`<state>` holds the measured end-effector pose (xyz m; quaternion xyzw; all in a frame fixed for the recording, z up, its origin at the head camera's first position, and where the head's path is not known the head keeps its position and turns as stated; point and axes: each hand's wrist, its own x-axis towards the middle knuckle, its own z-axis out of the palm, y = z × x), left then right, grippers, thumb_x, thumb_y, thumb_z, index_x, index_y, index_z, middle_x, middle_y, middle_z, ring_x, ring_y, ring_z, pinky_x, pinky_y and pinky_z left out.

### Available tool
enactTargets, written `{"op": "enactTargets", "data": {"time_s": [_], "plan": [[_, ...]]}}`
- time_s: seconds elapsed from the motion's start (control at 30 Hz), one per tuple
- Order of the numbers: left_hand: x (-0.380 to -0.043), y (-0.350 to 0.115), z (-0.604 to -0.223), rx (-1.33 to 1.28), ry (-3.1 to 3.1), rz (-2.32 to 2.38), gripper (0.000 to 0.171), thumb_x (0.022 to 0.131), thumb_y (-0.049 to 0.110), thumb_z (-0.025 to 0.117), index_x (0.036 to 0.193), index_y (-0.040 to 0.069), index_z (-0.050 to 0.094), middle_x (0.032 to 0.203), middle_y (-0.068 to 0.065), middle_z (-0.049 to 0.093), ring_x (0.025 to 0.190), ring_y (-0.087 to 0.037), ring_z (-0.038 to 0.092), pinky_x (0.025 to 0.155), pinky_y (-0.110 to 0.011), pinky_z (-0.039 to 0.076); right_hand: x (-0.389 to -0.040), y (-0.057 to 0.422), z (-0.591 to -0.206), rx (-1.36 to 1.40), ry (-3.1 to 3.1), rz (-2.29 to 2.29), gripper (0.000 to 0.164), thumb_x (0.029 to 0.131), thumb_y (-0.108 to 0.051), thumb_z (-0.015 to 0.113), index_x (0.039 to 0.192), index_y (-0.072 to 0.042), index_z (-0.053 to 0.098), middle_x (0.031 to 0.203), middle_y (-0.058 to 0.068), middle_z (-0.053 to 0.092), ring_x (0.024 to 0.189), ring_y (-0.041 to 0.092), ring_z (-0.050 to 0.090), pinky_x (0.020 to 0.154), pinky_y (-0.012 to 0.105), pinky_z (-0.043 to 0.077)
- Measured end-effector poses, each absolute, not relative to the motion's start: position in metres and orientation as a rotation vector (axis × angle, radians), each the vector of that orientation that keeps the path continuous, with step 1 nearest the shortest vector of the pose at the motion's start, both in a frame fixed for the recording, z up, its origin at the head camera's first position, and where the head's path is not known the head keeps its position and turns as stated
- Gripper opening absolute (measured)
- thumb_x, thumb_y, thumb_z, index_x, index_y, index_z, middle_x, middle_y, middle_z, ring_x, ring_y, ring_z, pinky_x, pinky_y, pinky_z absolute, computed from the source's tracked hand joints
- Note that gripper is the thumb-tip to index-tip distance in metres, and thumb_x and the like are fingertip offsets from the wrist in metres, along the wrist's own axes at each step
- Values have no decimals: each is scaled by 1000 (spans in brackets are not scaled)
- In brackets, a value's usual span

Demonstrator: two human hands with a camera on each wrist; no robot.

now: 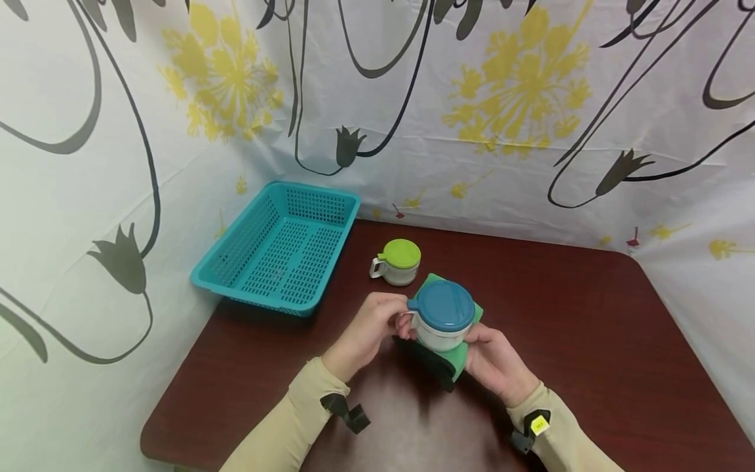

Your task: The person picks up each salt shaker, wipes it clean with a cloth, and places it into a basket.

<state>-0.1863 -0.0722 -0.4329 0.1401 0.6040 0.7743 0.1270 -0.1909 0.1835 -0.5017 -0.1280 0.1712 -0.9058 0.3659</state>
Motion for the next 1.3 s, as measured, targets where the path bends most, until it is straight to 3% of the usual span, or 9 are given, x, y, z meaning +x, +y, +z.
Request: {"op": "enactTargets", "data": {"time_s": [0.17, 0.3, 0.47, 0.77, 1.3], "plan": [[-187, -73, -431, 383, 1778, 2267, 30, 92, 6, 47, 68, -12, 43, 61, -16, 47, 62, -28, 54, 71, -41, 55, -185, 177, -503, -362, 498, -2268, 64, 93, 10, 11, 148, -2, 41, 147, 16, 47, 135, 27, 45, 112, 42, 35], [-189, -74, -431, 381, 1790, 2280, 30, 91, 4, 47, 67, -12, 41, 59, -17, 45, 59, -28, 52, 70, -40, 55, -174, 167, -503, -384, 566, -2170, 63, 91, 11, 17, 150, 1, 35, 152, 17, 42, 137, 27, 43, 112, 42, 35], [-190, -76, -429, 397, 1786, 2294, 31, 90, 4, 48, 65, -12, 40, 57, -14, 44, 57, -27, 49, 68, -39, 53, -159, 156, -500, -405, 567, -2062, 63, 89, 12, 24, 151, -1, 29, 150, 14, 43, 134, 24, 44, 111, 39, 36], [-189, -77, -428, 433, 1786, 2295, 32, 90, 6, 49, 66, -13, 39, 58, -16, 42, 58, -28, 47, 69, -40, 52, -151, 152, -500, -393, 568, -2029, 59, 89, 9, 32, 147, -3, 33, 142, 11, 47, 128, 21, 47, 109, 36, 37], [-186, -79, -430, 428, 1864, 2198, 32, 92, 7, 49, 65, -11, 45, 60, -15, 47, 61, -27, 55, 66, -36, 54, -156, 161, -506, -385, 660, -2086, 64, 89, 10, 23, 153, 1, 27, 150, 17, 43, 134, 27, 46, 110, 42, 38]]}}
